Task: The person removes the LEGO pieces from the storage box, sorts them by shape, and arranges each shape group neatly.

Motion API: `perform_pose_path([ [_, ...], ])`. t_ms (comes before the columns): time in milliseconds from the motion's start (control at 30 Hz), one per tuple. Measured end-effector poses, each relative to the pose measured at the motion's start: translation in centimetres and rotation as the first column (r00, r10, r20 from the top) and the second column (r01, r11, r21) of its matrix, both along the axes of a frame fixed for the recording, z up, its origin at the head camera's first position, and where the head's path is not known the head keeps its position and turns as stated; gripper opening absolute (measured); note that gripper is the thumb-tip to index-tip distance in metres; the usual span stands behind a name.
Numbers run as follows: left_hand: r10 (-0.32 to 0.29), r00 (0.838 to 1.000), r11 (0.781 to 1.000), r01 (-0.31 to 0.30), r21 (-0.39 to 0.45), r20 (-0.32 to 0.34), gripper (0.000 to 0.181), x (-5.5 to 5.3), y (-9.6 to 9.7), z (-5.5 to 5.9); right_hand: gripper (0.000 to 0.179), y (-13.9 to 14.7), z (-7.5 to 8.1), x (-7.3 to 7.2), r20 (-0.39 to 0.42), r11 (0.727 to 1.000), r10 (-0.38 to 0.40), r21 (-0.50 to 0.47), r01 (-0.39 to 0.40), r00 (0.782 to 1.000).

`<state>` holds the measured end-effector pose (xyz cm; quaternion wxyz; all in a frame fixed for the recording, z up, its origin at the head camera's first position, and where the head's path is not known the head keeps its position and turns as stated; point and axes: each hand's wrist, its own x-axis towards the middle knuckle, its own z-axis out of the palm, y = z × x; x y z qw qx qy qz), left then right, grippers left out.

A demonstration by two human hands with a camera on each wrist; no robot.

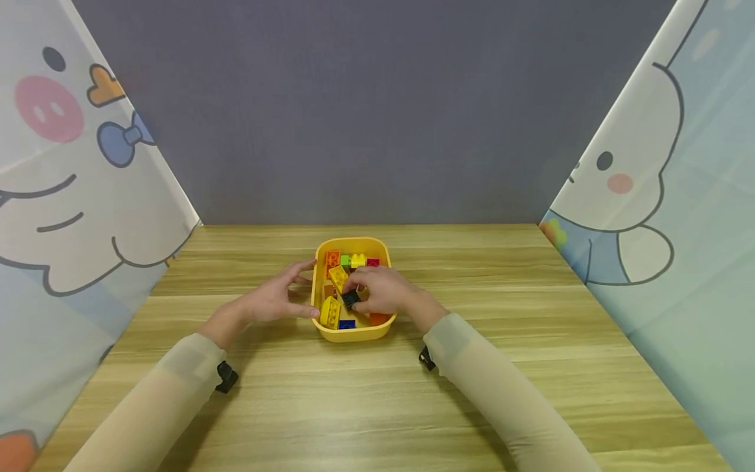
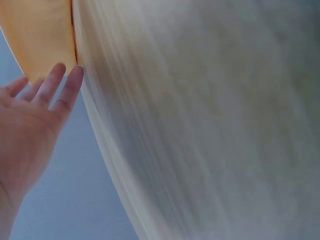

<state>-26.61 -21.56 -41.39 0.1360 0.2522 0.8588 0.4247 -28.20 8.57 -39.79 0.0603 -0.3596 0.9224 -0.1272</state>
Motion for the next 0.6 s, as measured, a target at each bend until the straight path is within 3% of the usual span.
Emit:
perform_pose_path([
  [400,-0.042,0.998,0.999,0.043,-0.022,0.037,0.118,-0.55,-0.02,-0.25,0.035,-0.06,0.04,0.08,0.024,0.999,0.002,-0.049,-0.001,1.000],
  [600,-0.065,0.997,0.997,0.066,-0.033,0.045,0.111,-0.73,0.09,-0.03,0.037,0.29,0.09,0.16,0.018,0.990,0.017,-0.138,-0.014,1.000],
])
